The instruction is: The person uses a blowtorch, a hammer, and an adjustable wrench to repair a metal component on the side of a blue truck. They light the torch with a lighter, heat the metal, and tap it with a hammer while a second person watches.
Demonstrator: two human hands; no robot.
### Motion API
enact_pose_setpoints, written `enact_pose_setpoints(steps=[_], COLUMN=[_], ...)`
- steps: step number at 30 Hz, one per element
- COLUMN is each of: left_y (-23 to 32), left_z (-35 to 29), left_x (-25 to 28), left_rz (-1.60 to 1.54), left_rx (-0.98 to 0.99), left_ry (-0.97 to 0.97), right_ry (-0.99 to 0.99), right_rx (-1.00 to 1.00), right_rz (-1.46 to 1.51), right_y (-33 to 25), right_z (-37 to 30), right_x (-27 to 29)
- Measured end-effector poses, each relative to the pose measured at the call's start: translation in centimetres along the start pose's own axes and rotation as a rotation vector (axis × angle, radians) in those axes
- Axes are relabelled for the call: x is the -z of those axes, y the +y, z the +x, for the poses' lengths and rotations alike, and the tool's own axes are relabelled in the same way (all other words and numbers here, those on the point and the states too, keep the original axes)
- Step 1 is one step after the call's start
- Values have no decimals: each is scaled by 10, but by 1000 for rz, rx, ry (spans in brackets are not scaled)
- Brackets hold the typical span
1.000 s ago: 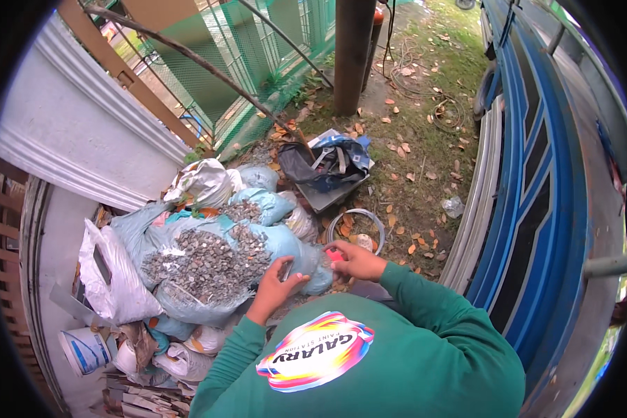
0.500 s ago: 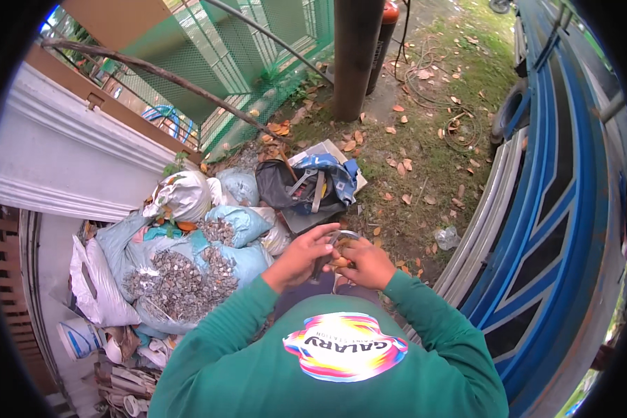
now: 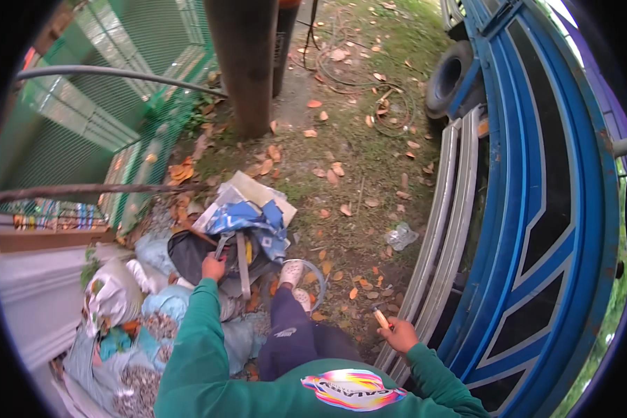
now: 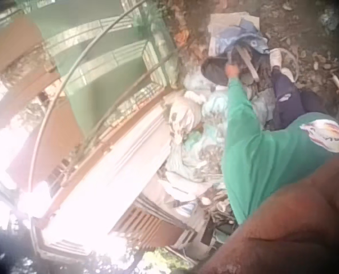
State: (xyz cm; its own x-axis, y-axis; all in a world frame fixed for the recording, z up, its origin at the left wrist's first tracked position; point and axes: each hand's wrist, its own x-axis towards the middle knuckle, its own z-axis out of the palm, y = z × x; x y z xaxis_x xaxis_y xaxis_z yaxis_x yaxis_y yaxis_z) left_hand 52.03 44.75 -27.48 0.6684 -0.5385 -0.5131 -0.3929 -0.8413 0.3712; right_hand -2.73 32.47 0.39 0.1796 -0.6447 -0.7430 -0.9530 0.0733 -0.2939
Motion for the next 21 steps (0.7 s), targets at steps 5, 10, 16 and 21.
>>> enact_pose_setpoints(steps=[5,10,16,21], left_y=[-16,35,8,67], left_z=[73,73,53,3], left_x=[-62,-26,19,90], left_rz=[217,321,-80,-47], left_rx=[125,245,8,-119], left_ry=[-22,-143,-285,-168], right_ry=[-78,-175,-88,-85], right_rx=[-118,-197,-1,177], right_rz=[-28,52,164,92], right_y=[7,7,-34,-100], right_z=[10,47,88,111], right_x=[14,6,43,116])
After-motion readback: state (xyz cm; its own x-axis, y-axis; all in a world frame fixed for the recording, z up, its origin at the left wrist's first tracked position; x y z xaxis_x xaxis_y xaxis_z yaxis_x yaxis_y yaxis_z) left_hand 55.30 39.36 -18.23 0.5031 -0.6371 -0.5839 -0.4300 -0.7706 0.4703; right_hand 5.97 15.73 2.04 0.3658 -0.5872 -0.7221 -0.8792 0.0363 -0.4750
